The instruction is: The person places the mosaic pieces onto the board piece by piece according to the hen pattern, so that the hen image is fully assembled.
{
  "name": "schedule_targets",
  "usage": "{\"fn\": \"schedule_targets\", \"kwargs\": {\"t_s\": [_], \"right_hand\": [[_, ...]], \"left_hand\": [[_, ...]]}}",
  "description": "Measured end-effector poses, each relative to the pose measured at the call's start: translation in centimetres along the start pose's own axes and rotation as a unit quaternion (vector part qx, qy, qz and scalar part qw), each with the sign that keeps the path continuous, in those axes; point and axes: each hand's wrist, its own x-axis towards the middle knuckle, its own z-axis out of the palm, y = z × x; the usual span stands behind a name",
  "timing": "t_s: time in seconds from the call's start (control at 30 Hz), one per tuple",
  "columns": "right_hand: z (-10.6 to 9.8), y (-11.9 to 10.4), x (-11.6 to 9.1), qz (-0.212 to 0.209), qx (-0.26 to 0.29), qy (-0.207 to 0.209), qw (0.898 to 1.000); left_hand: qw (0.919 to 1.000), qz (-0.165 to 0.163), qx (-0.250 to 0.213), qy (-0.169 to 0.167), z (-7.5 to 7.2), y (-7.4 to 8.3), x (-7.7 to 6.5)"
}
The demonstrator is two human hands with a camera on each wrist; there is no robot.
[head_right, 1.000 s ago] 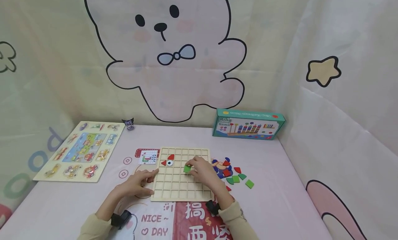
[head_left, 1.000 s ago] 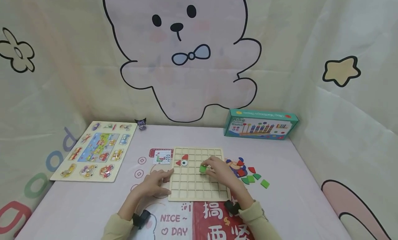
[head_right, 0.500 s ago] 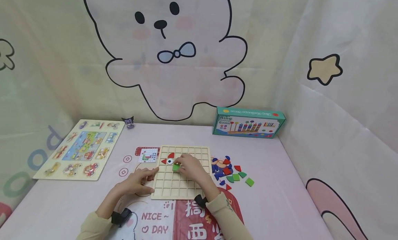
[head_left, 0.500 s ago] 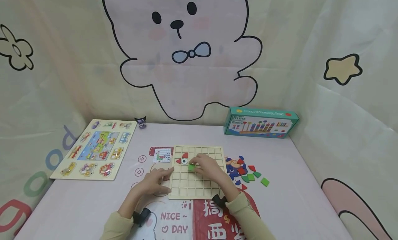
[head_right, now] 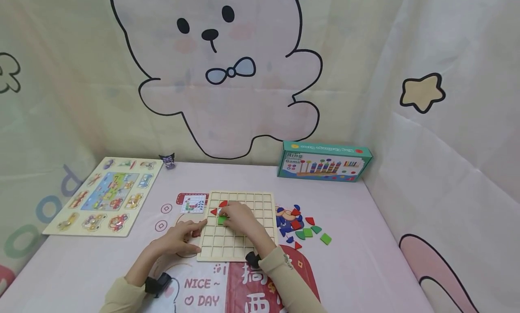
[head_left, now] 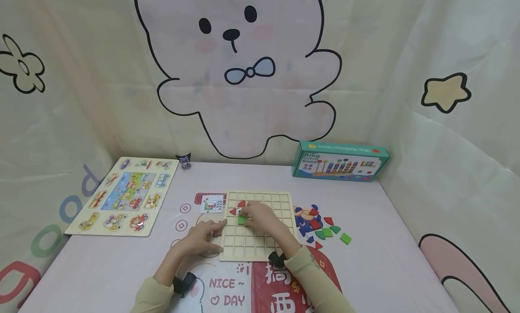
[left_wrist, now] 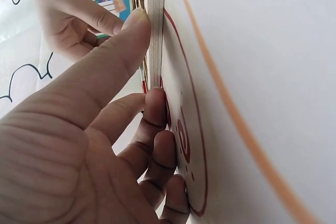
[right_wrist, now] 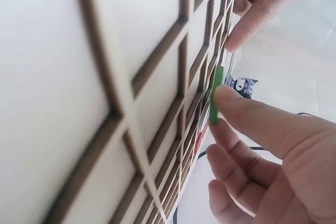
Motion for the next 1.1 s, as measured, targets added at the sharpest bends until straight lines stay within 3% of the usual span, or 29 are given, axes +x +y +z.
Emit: {"fn": "schedule_targets", "kwargs": {"t_s": [0.23,0.67,1.1], "right_hand": [[0.5,-0.1,0.6,0.000,-0.023,-0.006,1.000],[0.7,0.2,0.8,0.020,-0.013,-0.005,1.000],[0.1,0.6,-1.2,0.037,0.016,0.009,0.999]], "left_hand": [[1.0000,-0.002,0.000,0.001,0.2,-0.1,0.1],[1.0000,-0.003,-0.004,0.002,0.2,-0.1,0.1],[0.9999,-0.009,-0.005,0.004,0.4,-0.2,0.1]]}}
